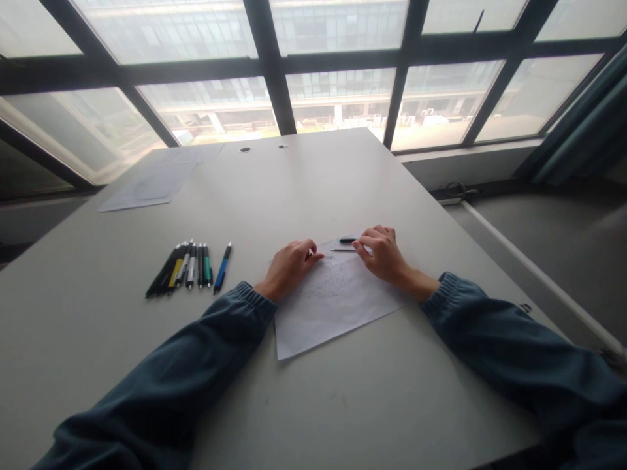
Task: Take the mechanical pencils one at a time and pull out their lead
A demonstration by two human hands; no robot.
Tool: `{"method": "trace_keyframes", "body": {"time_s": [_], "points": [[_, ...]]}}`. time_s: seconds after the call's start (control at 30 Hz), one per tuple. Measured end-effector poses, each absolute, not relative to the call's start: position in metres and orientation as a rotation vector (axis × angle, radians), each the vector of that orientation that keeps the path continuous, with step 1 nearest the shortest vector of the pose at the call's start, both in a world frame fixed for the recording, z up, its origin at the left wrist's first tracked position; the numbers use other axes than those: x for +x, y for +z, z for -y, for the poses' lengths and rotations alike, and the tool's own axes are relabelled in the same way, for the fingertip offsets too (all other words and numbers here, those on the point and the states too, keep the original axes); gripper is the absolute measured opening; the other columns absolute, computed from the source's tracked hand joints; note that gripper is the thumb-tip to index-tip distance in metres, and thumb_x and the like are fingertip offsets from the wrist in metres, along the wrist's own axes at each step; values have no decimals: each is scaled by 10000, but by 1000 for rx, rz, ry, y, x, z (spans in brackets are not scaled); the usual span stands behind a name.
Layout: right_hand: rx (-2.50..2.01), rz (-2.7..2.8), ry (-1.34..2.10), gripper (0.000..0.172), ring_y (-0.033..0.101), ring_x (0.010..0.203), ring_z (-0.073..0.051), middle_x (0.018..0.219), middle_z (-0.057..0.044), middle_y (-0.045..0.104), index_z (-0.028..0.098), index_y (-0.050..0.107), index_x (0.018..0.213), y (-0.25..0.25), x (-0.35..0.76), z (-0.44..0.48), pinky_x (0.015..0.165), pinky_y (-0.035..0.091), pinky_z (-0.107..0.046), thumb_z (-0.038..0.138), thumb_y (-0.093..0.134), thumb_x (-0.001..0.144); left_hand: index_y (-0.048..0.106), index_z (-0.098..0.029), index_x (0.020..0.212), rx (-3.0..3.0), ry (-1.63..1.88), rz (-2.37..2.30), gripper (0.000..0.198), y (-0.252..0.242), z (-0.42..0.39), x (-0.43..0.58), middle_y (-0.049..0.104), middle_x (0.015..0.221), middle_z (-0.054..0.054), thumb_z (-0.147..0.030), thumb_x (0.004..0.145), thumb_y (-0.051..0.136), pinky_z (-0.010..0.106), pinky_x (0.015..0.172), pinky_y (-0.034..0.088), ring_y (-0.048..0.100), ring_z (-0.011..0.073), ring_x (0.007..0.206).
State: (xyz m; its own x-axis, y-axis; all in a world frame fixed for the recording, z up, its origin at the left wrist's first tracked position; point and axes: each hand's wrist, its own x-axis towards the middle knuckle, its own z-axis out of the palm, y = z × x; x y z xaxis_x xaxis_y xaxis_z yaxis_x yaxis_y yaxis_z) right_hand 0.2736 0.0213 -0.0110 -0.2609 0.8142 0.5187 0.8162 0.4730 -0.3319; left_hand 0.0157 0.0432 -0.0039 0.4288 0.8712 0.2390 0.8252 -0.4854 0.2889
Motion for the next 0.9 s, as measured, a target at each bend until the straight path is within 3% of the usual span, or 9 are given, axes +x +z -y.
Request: {"method": "trace_keyframes", "body": {"time_s": [0.3,0.53,0.73,0.9], "points": [[-1331,1988,1,343,551,918,-208,844,-38,692,197,632,711,-10,275,-22,919,309,-397,307,512,1013,683,-232,1089,2437,720,-1678,495,-1,-39,16,734,892,68,-487,1066,261,289,702,414,668,218,813],[-1327,1864,23,382,566,950,-216,885,-60,694,208,655,749,-2,275,-17,927,343,-386,344,441,1034,690,-198,1088,2311,1116,-1558,378,1,-41,17,690,806,39,-397,1051,370,280,695,433,627,175,729],[-1298,1701,37,307,598,968,-227,949,-72,709,196,642,1136,0,275,-17,927,377,-370,262,357,1044,688,-200,1069,2368,1205,-1470,251,-2,-42,18,651,783,23,-271,1000,458,295,756,467,601,169,743],[-1257,1694,41,275,606,938,-219,913,-62,701,190,639,1086,-4,277,-20,914,384,-355,216,370,1033,707,-199,958,2506,1152,-1337,178,-2,-44,17,686,874,39,-270,977,545,333,852,487,602,189,863]]}}
